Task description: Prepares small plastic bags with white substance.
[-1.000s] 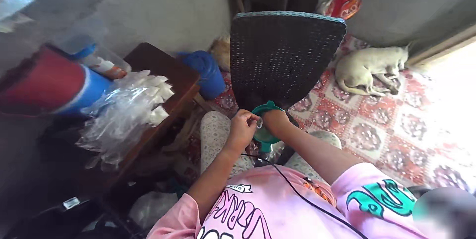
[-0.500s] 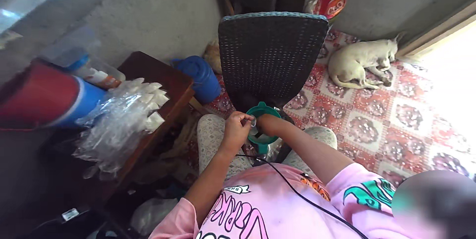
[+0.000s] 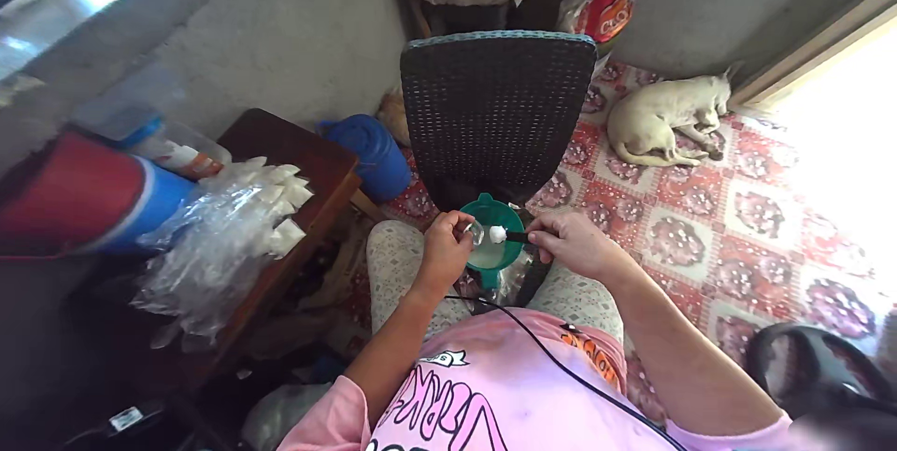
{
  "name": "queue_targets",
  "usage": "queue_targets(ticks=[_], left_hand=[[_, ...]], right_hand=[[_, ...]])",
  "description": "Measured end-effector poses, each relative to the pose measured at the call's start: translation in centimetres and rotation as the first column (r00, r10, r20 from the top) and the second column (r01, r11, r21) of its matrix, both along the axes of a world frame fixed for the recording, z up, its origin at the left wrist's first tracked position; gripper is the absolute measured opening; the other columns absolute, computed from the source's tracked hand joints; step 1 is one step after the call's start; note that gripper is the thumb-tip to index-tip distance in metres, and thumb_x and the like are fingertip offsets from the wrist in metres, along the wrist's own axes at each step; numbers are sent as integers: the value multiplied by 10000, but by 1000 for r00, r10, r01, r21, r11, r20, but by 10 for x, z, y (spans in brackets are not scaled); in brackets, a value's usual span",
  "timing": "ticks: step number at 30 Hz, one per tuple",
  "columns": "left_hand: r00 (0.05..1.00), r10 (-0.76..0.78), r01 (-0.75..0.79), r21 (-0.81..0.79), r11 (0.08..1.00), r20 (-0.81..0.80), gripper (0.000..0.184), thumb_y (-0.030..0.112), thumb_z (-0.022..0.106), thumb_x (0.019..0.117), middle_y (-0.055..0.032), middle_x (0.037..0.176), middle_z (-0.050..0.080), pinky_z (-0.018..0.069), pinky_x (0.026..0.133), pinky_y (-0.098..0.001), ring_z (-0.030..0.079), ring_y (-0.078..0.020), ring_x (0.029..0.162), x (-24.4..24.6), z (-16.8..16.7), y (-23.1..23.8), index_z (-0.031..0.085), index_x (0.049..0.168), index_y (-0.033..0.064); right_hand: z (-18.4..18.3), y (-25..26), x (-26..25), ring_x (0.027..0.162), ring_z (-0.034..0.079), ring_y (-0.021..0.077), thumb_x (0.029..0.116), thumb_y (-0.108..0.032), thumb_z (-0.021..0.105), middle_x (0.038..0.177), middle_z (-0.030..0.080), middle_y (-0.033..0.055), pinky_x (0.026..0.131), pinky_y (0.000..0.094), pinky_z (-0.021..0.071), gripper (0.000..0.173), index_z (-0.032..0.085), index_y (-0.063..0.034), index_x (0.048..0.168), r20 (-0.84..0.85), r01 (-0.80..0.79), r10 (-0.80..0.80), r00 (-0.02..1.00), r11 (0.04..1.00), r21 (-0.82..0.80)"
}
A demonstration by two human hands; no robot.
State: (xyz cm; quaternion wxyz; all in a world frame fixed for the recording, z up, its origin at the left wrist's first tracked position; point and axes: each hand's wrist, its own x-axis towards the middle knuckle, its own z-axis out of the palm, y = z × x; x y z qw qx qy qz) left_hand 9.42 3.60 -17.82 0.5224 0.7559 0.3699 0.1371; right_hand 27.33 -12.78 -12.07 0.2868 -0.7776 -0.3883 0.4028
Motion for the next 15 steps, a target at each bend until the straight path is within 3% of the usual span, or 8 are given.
queue_targets(ticks=[7,12,15], left_hand=[[999,-31,31,16,999,27,249,14,648,950,-134,1083,654,639,721,-340,707,-183,779,8,3,-14,671,1198,27],[998,-19,19,-1,1000,55,289,3,636,957,-129,1030,659,638,703,-337,705,-181,750,11,3,-18,635,1246,20],[997,-33,33,-3,999,75,288,-10,629,951,-122,1005,672,639,699,-330,707,-172,736,12,0,-20,636,1237,11]], right_hand=[[-11,-1,-14,591,611,63,1059,-200,574,705,672,-7,611,252,528,192,724,-79,1063,-97,109,-99,990,990,95],[-22,3,-22,606,619,67,1061,-217,562,718,669,-7,634,258,537,207,713,-77,1080,-108,114,-111,988,993,25],[-23,6,-29,655,636,102,1064,-244,542,778,676,23,683,309,552,238,708,-82,1117,-14,52,-53,999,998,-25]])
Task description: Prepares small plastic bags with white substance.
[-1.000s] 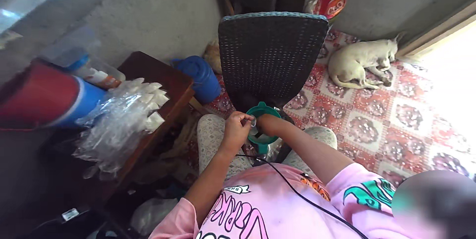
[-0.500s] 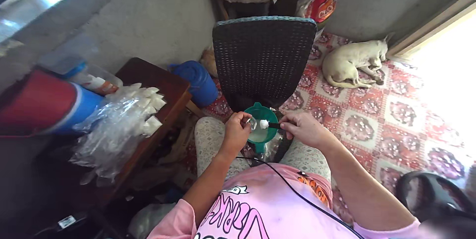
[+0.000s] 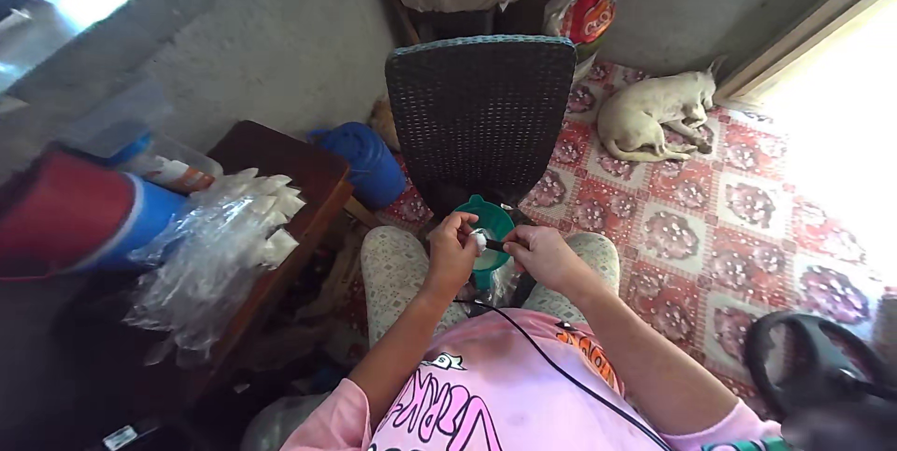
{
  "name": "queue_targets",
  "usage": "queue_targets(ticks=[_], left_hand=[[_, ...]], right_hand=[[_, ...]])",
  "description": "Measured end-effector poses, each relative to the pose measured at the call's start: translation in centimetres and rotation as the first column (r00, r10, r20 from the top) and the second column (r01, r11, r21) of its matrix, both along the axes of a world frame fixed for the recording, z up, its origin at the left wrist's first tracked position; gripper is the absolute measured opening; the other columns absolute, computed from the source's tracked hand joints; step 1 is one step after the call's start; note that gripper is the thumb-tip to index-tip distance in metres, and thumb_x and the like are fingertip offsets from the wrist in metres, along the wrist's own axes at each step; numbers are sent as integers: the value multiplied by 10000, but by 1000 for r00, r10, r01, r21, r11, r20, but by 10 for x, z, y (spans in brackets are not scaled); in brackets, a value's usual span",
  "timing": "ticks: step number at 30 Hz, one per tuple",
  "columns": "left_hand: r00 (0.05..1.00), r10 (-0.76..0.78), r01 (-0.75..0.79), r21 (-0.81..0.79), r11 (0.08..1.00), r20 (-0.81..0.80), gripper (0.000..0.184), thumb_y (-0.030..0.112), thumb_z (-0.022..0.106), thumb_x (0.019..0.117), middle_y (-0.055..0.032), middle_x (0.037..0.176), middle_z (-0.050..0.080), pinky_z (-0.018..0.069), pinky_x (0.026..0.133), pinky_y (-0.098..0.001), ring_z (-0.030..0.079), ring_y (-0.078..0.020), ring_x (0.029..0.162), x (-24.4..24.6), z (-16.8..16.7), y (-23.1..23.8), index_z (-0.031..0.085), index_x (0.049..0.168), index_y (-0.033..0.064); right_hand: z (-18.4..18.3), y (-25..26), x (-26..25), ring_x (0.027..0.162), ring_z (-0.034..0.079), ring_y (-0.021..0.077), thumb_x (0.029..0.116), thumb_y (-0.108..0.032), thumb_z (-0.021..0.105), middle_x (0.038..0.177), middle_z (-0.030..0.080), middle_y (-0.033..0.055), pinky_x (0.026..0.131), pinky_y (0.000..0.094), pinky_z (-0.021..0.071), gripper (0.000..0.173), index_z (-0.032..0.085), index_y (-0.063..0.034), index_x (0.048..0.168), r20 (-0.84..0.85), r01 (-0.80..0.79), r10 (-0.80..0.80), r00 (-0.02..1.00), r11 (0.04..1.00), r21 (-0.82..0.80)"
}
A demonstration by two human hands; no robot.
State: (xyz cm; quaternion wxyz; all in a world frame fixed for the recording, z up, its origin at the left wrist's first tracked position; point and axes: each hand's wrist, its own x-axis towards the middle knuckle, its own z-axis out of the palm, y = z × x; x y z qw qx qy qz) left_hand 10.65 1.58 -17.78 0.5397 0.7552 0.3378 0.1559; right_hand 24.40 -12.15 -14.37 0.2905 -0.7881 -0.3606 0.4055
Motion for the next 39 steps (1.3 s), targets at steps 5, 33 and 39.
queue_targets(ticks=[5,33,39], left_hand=[[1000,-23,23,-48,999,14,239,-3,620,960,-124,1049,668,642,703,-335,710,-179,763,-1,0,-4,656,1195,15],[931,-95,187,237,953,-352,272,21,518,1001,-126,1225,681,534,1007,-382,663,-210,1122,-15,15,15,756,1132,26],[988,-53,93,283,954,-146,245,25,549,993,-116,1202,670,625,816,-346,712,-169,896,-22,12,16,750,1134,33]], right_hand=[[-2,0,-19,934,717,286,1060,-197,515,1001,719,134,853,472,576,236,682,-58,1153,462,-151,131,877,988,7],[-32,25,5,1087,661,327,1011,-113,580,1125,673,164,951,501,551,196,751,-41,1073,523,-264,240,818,964,-31],[-55,79,-17,1097,636,447,962,31,571,1179,634,260,818,592,568,170,705,47,1066,490,-355,495,717,865,-354]])
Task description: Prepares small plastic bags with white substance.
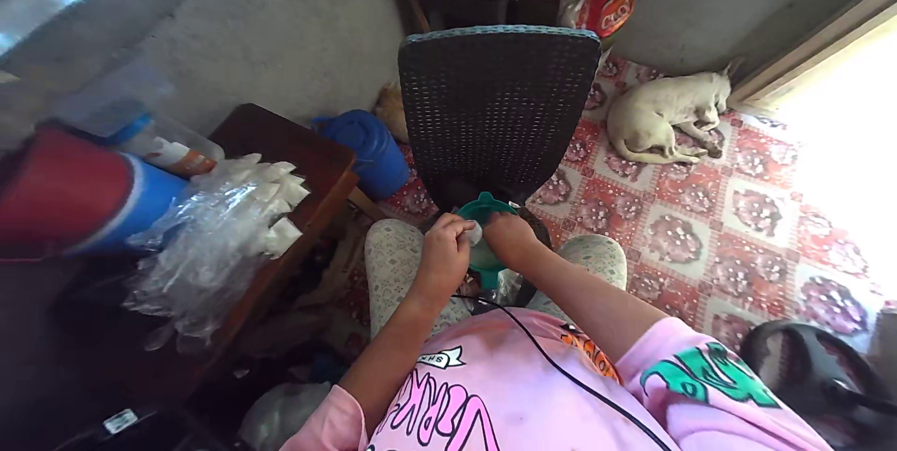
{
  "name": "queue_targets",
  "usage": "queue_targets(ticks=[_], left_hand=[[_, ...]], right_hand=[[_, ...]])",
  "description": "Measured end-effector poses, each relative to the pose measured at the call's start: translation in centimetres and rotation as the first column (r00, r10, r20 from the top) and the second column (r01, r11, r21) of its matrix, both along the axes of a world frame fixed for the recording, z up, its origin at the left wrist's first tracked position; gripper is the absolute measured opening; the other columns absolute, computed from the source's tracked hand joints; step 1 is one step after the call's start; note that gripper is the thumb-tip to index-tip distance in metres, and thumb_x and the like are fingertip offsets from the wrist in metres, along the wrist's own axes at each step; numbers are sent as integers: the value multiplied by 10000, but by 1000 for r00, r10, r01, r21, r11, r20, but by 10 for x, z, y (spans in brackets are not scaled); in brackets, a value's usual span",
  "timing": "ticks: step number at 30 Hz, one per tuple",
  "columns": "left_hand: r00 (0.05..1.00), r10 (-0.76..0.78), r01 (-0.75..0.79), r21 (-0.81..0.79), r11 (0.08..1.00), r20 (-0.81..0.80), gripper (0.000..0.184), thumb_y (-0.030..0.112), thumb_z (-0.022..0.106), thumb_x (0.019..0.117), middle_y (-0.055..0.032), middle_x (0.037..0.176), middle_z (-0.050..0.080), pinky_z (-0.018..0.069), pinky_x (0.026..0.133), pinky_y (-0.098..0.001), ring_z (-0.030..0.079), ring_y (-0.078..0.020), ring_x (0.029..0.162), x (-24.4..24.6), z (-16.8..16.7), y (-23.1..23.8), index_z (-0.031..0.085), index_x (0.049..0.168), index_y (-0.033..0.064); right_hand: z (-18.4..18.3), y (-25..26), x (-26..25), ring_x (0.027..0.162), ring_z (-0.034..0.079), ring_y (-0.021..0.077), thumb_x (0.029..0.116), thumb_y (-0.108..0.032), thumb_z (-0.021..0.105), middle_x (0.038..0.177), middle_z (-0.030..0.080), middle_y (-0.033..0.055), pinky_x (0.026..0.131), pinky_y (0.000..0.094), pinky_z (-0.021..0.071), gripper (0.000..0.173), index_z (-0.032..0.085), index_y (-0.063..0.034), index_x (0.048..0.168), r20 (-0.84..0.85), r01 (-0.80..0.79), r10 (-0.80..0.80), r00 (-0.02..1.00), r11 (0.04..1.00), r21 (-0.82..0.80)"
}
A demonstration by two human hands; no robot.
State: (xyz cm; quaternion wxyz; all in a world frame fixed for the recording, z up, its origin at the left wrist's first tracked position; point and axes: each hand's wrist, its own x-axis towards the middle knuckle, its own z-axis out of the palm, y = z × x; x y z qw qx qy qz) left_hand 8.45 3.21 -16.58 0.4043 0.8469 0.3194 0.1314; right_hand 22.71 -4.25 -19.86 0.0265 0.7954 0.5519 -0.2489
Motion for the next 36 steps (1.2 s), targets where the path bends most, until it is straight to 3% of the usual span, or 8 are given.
queue_targets(ticks=[4,7,11,15,22,28,32,36], left_hand=[[999,20,-18,-57,998,45,241,21,557,992,-112,1206,668,631,809,-328,715,-154,891,0,-4,2,751,1133,42],[999,27,-23,-80,997,46,240,14,566,988,-112,1214,665,631,806,-323,715,-150,894,1,-5,2,749,1140,43],[999,26,-23,-109,994,23,238,25,573,995,-116,1225,650,632,810,-333,712,-158,899,3,-7,4,739,1164,50],[998,42,-36,-142,989,46,244,24,590,988,-123,1226,629,635,794,-325,705,-160,886,2,-7,5,735,1183,49],[998,47,-39,-196,980,35,264,-5,603,973,-130,1222,625,639,783,-335,709,-171,868,5,-7,3,722,1204,46],[998,24,-12,-206,979,55,271,1,595,971,-132,1206,627,634,766,-336,698,-167,835,11,-11,-4,717,1210,41],[997,1,12,-181,983,73,286,-7,597,967,-139,1206,618,632,763,-322,696,-161,834,14,-11,-10,710,1227,30],[995,-12,24,-115,993,102,293,11,590,973,-130,1192,617,627,753,-309,688,-150,814,15,-11,-15,704,1242,29]], right_hand=[[-17,14,-7,1123,648,455,989,-69,568,1198,668,259,872,651,533,227,678,43,1153,-114,54,-73,991,985,-166],[-27,17,-2,1181,620,451,990,-95,581,1231,654,267,964,650,492,279,655,53,1215,-233,-4,-29,972,990,-141],[-28,18,12,1096,648,443,954,-93,634,1111,684,258,916,656,498,203,685,45,1093,-283,-68,45,958,995,-71],[-4,8,27,1001,671,398,952,-120,655,1000,705,212,883,626,517,151,738,6,968,-322,3,-25,947,998,-68],[45,-48,48,789,674,202,988,-177,658,873,717,82,785,460,552,150,766,-73,990,-478,271,-224,849,962,29],[76,-93,47,598,602,46,985,-157,680,769,709,-13,583,226,509,111,768,-89,991,-705,561,-328,628,820,118],[81,-103,35,565,596,49,967,-115,707,767,722,4,532,199,491,81,770,-66,985,-800,694,-320,507,702,159],[68,-99,25,582,615,54,963,-108,709,782,728,5,546,208,512,78,768,-63,986,-808,745,-344,479,646,167]])
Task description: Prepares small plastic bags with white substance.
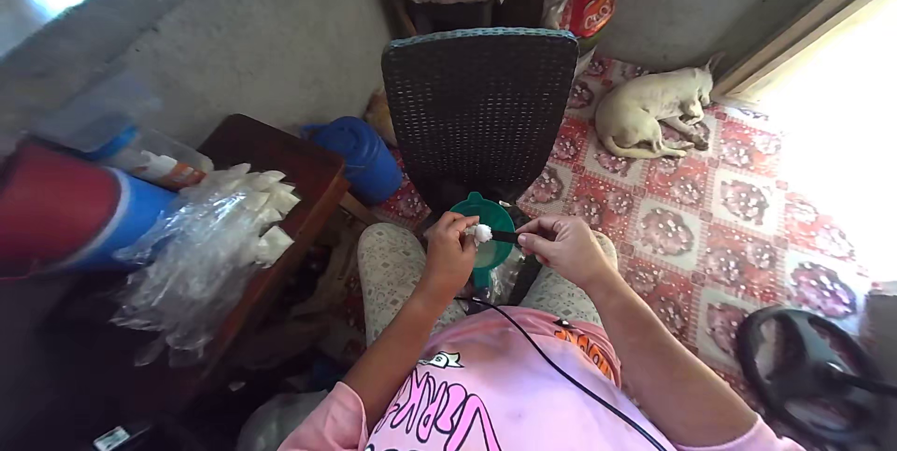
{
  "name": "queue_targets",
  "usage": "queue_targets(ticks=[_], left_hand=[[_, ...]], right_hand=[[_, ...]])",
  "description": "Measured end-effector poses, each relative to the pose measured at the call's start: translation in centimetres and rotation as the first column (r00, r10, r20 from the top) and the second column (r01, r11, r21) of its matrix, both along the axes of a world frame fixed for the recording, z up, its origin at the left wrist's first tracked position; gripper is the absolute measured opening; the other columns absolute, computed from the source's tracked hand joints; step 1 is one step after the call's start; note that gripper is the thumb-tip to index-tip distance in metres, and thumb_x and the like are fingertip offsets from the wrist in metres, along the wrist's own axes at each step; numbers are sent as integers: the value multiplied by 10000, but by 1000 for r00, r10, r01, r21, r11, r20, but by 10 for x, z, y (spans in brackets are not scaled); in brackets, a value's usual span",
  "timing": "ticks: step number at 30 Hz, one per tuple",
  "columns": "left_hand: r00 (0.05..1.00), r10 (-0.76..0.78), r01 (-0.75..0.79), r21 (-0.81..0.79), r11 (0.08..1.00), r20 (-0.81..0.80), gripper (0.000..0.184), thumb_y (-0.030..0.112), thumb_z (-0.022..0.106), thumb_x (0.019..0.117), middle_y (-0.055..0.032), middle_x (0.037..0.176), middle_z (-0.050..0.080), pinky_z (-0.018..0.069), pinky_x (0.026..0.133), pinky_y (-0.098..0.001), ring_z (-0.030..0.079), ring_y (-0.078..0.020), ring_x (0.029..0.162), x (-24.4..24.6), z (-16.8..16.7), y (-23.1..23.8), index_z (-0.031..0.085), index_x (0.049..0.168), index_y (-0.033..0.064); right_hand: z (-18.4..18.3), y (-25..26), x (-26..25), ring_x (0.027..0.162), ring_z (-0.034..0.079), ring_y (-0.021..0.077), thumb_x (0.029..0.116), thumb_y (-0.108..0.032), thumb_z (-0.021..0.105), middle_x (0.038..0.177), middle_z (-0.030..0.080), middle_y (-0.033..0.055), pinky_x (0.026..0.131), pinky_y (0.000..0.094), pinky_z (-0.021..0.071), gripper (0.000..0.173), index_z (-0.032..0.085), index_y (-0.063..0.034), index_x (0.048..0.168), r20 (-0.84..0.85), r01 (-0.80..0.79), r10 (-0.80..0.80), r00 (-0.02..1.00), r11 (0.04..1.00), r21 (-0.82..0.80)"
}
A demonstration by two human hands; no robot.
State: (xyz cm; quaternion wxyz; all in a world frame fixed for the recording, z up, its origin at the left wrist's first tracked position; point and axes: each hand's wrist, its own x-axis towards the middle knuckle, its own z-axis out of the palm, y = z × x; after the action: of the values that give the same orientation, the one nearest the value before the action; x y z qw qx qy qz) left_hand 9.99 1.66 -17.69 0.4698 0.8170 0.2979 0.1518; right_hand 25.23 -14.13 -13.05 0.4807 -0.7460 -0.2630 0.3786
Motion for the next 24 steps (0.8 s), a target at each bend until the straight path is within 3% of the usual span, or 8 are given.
queue_targets(ticks=[5,8,10,14,17,20,24], left_hand=[[1000,-11,11,36,999,17,307,24,596,976,-133,1187,617,631,750,-313,690,-146,814,-1,1,-3,698,1265,30],[1000,-27,27,22,999,14,296,29,602,981,-124,1181,623,634,758,-308,695,-143,827,0,1,-6,703,1259,32],[999,-36,36,3,999,-1,291,40,601,986,-114,1189,631,637,764,-303,701,-139,835,1,3,-8,707,1257,43],[999,-44,45,-34,998,19,311,16,594,971,-98,1190,634,634,742,-295,693,-127,807,0,7,-8,713,1256,54],[1000,-29,29,-68,997,-7,315,14,592,978,-104,1218,626,635,756,-307,697,-139,831,-2,9,-3,705,1268,57],[1000,7,-8,-80,997,-17,308,6,608,968,-104,1217,632,634,746,-310,698,-143,821,-2,12,2,711,1254,57],[999,35,-37,-98,995,-20,318,-24,612,952,-108,1213,627,639,727,-321,694,-150,799,-7,12,6,713,1244,53]], right_hand=[[-14,7,-11,608,638,51,965,-145,701,770,725,-1,582,219,537,91,764,-79,971,57,30,-29,998,999,-25],[-22,9,-21,720,673,56,965,-177,677,838,733,4,697,242,569,129,767,-88,992,263,-10,15,965,1000,-19],[-27,9,-30,828,690,130,978,-169,638,935,728,61,797,308,582,171,760,-63,1034,491,-91,97,866,995,-36],[-44,7,-34,846,693,175,992,-136,612,898,697,82,795,312,596,161,754,-60,998,781,-168,9,624,978,123],[-47,4,-34,910,688,213,1015,-105,577,929,686,106,836,330,592,170,737,-49,1003,830,-305,45,556,940,154],[-51,2,-30,920,689,181,1008,-91,608,937,698,92,837,300,593,151,754,-53,1002,819,-317,-46,571,908,272],[-51,0,-28,907,672,194,1013,-88,584,913,677,90,814,318,582,170,754,-76,1011,825,-384,45,563,898,213]])
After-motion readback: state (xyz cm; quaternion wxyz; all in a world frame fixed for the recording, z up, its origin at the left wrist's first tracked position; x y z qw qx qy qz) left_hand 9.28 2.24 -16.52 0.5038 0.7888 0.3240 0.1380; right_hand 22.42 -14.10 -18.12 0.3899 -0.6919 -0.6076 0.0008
